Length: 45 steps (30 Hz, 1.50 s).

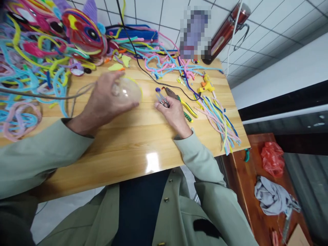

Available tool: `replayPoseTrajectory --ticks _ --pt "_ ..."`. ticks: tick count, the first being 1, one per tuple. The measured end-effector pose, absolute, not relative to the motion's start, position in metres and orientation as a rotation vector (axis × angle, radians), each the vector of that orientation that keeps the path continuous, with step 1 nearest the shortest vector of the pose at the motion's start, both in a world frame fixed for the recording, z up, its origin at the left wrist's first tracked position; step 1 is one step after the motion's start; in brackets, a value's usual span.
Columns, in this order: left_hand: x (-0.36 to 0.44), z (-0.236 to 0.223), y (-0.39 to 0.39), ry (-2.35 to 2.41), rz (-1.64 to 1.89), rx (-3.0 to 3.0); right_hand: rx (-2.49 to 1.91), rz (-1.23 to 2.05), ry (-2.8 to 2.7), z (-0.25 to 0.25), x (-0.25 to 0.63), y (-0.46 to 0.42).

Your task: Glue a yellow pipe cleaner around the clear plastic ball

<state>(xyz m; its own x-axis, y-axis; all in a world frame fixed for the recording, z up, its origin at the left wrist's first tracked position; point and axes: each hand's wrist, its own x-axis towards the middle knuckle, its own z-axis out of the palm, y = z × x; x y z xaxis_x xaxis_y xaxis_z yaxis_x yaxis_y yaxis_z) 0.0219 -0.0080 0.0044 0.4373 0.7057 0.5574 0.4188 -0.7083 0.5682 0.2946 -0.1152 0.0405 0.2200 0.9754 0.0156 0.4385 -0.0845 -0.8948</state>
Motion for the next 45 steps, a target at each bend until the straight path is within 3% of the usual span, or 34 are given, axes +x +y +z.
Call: replayPoseTrajectory --ticks 5,6,9,11,17,21,25,32,37,45 --pt "0.001 0.017 0.028 1.074 1.745 2.214 -1.468 1.867 -1.352 0.044 0.270 -0.116" --pt "-0.002 0.018 0.034 1.130 1.736 2.223 -1.394 1.883 -1.310 0.043 0.266 -0.107" --pt "0.000 0.017 0.044 1.187 1.787 2.226 -1.240 1.362 -1.042 0.044 0.264 -0.071" --pt "0.005 0.016 0.044 1.108 1.843 2.187 -1.236 1.300 -0.952 0.046 0.268 -0.055" --pt "0.020 0.018 0.039 1.056 2.039 2.023 -1.283 1.899 -0.998 0.032 0.258 -0.063" --pt "0.020 0.019 0.022 1.057 1.720 2.066 -1.253 1.248 -0.853 0.031 0.255 -0.053" --pt "0.032 0.006 -0.006 1.004 1.446 2.152 -1.275 1.047 -0.862 0.048 0.276 -0.060" --pt "0.039 -0.006 -0.024 0.981 1.481 2.164 -1.369 1.505 -0.846 0.034 0.281 -0.085" --pt "0.038 -0.008 -0.030 0.938 1.387 2.243 -1.255 1.104 -0.866 0.031 0.275 -0.075" --pt "0.033 -0.006 -0.046 0.776 1.206 2.334 -1.274 1.293 -1.026 0.055 0.276 -0.103"
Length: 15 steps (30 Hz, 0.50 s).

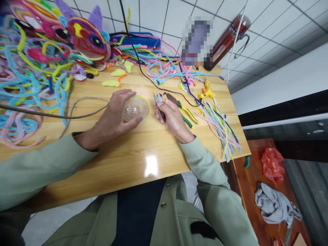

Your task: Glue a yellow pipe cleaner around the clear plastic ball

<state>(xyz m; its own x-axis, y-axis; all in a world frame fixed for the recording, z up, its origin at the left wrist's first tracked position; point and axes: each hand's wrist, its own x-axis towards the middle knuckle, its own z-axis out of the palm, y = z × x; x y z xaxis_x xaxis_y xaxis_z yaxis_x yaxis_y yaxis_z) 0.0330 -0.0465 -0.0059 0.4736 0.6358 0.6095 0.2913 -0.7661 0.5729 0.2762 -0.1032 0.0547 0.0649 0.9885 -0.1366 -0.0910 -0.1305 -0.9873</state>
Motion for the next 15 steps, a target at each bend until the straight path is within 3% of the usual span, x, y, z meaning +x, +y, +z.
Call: replayPoseTrajectory --ticks 15 --pt "0.036 -0.008 -0.042 0.728 1.236 2.314 -1.276 1.360 -1.124 0.060 0.266 -0.121"
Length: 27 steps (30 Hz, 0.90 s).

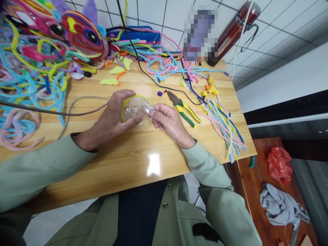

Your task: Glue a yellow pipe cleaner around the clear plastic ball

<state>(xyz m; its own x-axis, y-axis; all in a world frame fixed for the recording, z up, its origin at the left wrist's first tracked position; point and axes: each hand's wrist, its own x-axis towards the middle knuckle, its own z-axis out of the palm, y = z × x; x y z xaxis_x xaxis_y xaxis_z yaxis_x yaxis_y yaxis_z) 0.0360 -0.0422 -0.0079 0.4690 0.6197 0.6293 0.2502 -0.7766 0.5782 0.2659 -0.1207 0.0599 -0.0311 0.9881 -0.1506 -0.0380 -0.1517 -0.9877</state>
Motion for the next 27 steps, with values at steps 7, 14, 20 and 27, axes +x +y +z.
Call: replayPoseTrajectory --ticks 7,14,20,27 --pt "0.035 -0.007 -0.044 0.853 1.110 2.310 -1.299 1.407 -1.178 0.064 0.266 -0.126" --pt "0.037 -0.015 -0.041 0.895 1.171 2.287 -1.307 1.427 -1.243 0.060 0.266 -0.127" --pt "0.035 -0.009 -0.042 0.743 1.182 2.249 -1.302 1.462 -1.223 0.059 0.268 -0.126" --pt "0.035 -0.008 -0.040 0.692 1.175 2.267 -1.273 1.509 -1.211 0.061 0.268 -0.128"
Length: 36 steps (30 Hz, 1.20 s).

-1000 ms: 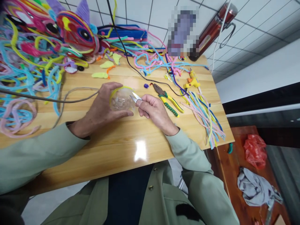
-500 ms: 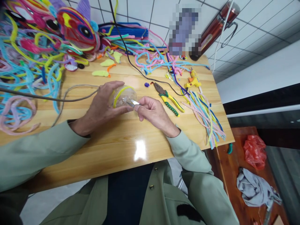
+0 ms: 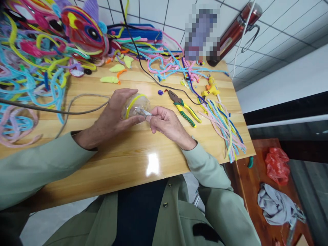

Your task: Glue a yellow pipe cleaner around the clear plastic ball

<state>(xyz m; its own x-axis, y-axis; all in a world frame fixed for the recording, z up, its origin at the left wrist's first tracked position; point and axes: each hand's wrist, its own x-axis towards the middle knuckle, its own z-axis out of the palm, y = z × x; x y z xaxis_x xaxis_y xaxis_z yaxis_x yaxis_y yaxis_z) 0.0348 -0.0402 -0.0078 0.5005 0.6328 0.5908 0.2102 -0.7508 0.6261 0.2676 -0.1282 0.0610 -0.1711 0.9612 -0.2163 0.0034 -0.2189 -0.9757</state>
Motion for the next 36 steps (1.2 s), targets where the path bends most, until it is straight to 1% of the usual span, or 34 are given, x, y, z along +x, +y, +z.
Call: replayPoseTrajectory --ticks 19,30,36 --pt "0.032 -0.009 -0.044 0.682 1.236 2.260 -1.127 1.580 -1.103 0.045 0.258 -0.128" --pt "0.028 -0.002 -0.046 0.674 1.164 2.273 -1.150 1.589 -1.108 0.047 0.260 -0.128" --pt "0.030 -0.006 -0.047 0.676 1.224 2.295 -1.161 1.547 -1.063 0.046 0.253 -0.131"
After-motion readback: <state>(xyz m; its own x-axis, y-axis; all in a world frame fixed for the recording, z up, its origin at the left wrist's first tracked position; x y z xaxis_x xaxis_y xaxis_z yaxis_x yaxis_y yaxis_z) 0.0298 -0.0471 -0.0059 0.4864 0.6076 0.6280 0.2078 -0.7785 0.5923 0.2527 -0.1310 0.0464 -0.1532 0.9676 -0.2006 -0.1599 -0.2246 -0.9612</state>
